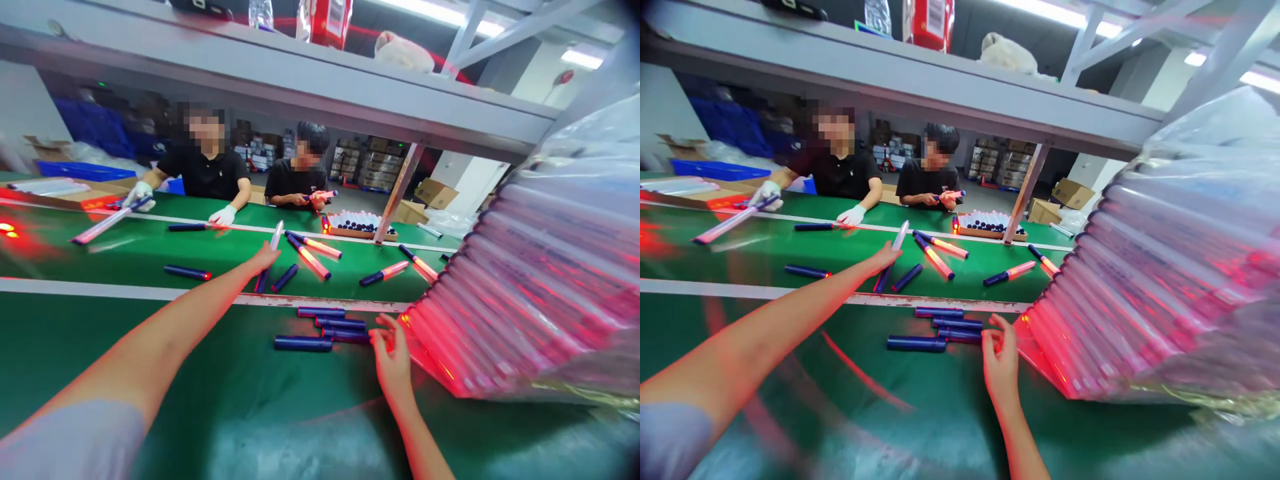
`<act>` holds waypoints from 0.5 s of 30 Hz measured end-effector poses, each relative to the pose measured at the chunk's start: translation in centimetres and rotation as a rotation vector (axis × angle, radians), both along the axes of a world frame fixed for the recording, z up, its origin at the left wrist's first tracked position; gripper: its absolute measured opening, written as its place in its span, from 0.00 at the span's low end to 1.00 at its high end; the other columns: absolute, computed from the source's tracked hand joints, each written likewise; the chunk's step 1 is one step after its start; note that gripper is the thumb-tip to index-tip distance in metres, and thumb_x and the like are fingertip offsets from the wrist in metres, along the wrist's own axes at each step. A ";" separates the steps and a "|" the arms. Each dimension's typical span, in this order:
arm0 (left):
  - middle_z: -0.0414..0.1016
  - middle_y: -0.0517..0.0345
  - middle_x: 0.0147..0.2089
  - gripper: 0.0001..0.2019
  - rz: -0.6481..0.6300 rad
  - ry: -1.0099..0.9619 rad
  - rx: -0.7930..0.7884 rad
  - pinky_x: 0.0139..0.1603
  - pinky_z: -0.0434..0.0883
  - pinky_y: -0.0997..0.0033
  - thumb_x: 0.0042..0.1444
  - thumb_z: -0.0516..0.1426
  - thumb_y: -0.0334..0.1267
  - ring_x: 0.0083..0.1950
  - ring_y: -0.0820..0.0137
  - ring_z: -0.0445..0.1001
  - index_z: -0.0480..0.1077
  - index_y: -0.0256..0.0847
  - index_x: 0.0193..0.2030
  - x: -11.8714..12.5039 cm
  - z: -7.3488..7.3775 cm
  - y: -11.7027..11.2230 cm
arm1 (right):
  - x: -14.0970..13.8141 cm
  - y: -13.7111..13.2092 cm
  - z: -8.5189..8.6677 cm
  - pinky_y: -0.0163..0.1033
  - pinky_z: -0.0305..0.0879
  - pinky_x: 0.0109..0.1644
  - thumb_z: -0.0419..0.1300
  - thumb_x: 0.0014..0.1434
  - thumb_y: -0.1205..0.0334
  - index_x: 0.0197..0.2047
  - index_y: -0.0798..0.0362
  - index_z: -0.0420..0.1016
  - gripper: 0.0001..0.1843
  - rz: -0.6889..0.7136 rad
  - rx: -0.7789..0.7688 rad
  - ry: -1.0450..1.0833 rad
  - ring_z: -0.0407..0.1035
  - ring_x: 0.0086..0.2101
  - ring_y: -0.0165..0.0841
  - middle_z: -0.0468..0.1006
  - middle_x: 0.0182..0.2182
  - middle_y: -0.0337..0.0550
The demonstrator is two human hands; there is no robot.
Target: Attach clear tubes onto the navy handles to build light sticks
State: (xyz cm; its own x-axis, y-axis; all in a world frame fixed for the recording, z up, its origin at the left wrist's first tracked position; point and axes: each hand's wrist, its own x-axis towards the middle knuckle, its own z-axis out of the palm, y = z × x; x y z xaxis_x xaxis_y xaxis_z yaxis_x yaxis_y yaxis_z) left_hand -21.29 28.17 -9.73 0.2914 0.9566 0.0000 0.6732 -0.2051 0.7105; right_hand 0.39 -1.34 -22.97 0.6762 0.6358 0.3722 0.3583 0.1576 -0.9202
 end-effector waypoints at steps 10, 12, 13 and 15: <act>0.63 0.46 0.72 0.22 -0.254 0.423 0.311 0.72 0.54 0.34 0.65 0.61 0.44 0.73 0.49 0.58 0.70 0.40 0.63 4.2 -7.9 -3.0 | 0.0 -0.8 0.0 0.44 0.72 0.32 0.60 0.62 0.50 0.49 0.48 0.74 0.16 0.030 -0.151 -0.191 0.75 0.40 0.42 0.73 0.50 0.52; 0.62 0.46 0.72 0.21 -0.314 0.433 0.335 0.71 0.57 0.36 0.65 0.61 0.43 0.72 0.50 0.60 0.70 0.40 0.62 2.8 -6.6 -1.7 | 0.0 -0.9 -0.2 0.42 0.71 0.30 0.60 0.62 0.50 0.50 0.48 0.73 0.16 0.033 -0.165 -0.179 0.74 0.40 0.42 0.73 0.50 0.52; 0.63 0.46 0.71 0.20 -0.340 0.439 0.336 0.70 0.59 0.38 0.65 0.61 0.43 0.71 0.51 0.62 0.70 0.39 0.62 1.3 -5.5 -0.8 | 0.0 -0.9 -0.1 0.42 0.70 0.30 0.60 0.62 0.51 0.50 0.49 0.73 0.16 0.031 -0.165 -0.172 0.74 0.40 0.41 0.73 0.50 0.51; 0.70 0.47 0.66 0.17 -0.386 0.459 0.305 0.66 0.66 0.44 0.65 0.61 0.41 0.65 0.55 0.70 0.72 0.38 0.58 -2.7 -3.0 1.1 | -0.2 -0.8 0.2 0.40 0.70 0.30 0.60 0.63 0.52 0.50 0.49 0.72 0.15 0.025 -0.157 -0.161 0.74 0.40 0.40 0.72 0.50 0.51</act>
State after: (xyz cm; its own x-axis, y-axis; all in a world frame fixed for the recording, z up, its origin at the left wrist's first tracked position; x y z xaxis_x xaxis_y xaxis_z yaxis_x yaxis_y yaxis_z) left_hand -24.03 29.28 -12.71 0.6476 0.7604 0.0485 0.7311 -0.6381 0.2415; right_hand 0.15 -2.09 -22.78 0.5997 0.7102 0.3688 0.5001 0.0271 -0.8656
